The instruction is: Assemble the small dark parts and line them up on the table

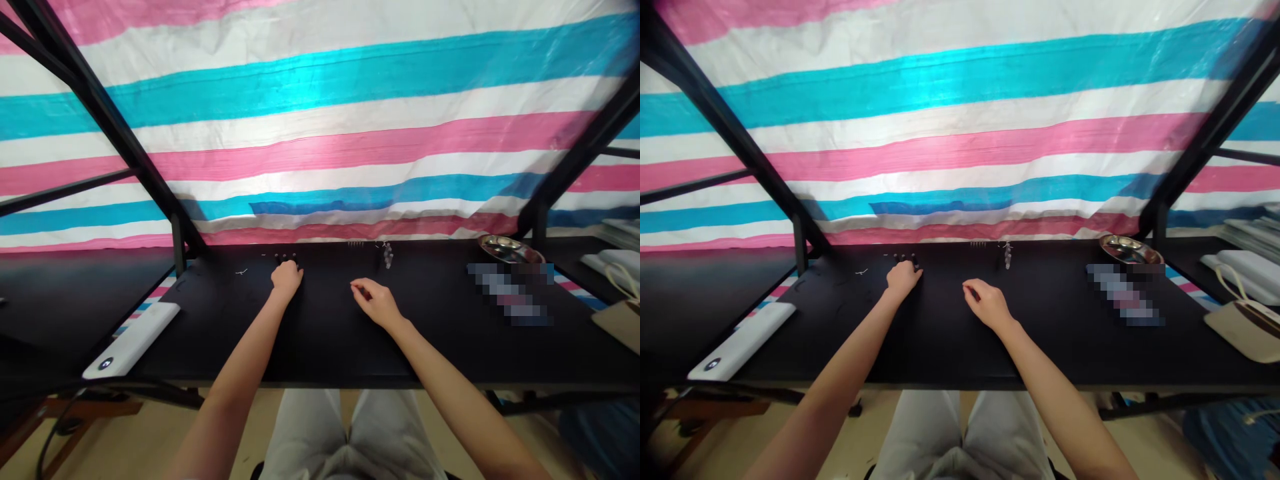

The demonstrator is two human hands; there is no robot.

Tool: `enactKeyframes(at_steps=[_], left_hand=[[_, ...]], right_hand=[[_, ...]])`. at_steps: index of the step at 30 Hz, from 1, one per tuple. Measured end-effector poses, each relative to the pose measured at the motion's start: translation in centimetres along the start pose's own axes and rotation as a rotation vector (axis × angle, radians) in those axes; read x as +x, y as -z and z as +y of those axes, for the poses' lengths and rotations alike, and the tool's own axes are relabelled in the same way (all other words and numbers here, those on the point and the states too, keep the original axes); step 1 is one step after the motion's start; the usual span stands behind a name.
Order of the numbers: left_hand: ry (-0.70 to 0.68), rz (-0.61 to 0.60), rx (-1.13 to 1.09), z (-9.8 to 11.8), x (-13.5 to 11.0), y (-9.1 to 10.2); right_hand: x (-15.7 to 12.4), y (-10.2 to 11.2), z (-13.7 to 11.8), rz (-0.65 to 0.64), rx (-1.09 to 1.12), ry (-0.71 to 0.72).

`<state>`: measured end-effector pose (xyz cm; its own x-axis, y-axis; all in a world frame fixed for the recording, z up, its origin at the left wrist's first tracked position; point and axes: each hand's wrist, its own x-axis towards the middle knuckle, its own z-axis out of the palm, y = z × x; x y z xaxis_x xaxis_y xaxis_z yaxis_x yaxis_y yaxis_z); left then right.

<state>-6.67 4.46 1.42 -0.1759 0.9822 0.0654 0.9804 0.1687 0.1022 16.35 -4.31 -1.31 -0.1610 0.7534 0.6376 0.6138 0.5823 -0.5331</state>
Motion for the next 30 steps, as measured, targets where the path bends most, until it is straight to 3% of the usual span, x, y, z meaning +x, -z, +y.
enactKeyframes(at_steps=[3, 6, 11, 14, 17, 20, 25, 30], left_hand=[[-0.053, -0.056, 0.036, 0.7, -1.2, 0.8], [-0.150, -0.108, 0.046, 1.6, -2.5, 1.3], [-0.517, -0.122, -0.017, 4.1, -4.3, 1.1], [-0.710, -0.101, -0.099, 6.2, -5.1, 0.5], [-0.821, -0.078, -0.149, 8.5, -5.4, -0.2], [-0.835, -0.053, -0.131, 10.4, -5.1, -0.8], [-0.841, -0.012, -0.081, 12.8, -3.8, -1.6], [-0.831, -0.013, -0.049, 15.0, -2.9, -2.2]], right_hand=[[0.4, 0.7, 0.8, 0.045, -0.121, -0.141], [0.9, 1.9, 2.0, 0.007, -0.276, -0.334], [2.2, 4.6, 4.1, -0.311, -0.563, -0.674], [3.6, 5.5, 5.1, -0.475, -0.629, -0.734], [4.9, 5.7, 6.0, -0.536, -0.638, -0.771], [5.2, 5.3, 6.8, -0.525, -0.626, -0.789], [4.2, 4.0, 8.0, -0.373, -0.602, -0.772], [3.6, 3.3, 8.4, -0.298, -0.583, -0.765]])
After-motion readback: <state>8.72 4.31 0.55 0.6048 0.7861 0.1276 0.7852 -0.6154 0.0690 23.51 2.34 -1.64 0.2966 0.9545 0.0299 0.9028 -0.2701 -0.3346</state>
